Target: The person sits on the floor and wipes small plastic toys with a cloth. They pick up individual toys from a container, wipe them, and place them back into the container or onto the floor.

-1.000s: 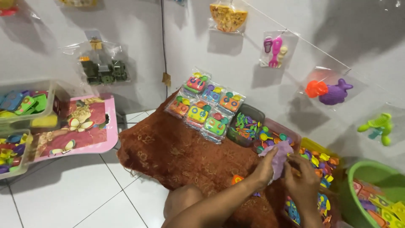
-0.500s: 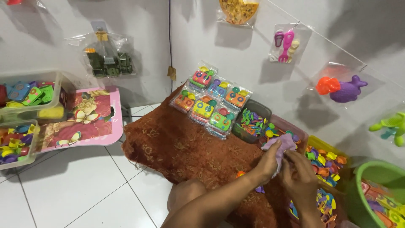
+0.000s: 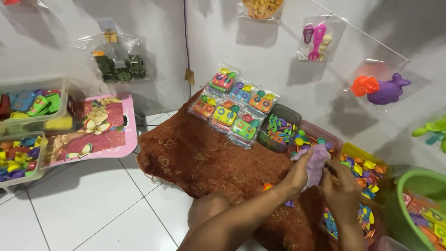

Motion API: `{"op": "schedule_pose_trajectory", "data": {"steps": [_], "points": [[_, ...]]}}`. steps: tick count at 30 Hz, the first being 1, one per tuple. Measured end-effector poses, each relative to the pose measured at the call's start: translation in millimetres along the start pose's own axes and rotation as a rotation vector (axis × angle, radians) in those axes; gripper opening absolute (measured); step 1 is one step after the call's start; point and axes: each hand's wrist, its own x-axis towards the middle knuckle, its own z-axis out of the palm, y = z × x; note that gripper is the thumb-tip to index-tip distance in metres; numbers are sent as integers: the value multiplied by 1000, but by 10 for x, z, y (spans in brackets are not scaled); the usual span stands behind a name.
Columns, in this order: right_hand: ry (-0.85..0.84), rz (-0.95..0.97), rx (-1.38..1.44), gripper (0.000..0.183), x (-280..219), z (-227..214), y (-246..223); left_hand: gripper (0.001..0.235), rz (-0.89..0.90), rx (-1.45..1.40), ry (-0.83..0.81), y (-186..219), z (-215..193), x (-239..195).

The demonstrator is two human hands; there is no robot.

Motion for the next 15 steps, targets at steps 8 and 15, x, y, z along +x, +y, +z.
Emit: {"op": "schedule_pose_trajectory", "data": {"steps": [8, 15], "points": [[-47, -38, 20, 33, -57, 57, -139, 53, 116, -62, 42, -109, -123, 117], [18, -23, 72, 26, -78, 103, 38, 52, 109, 70, 129, -242, -200, 125]]}}
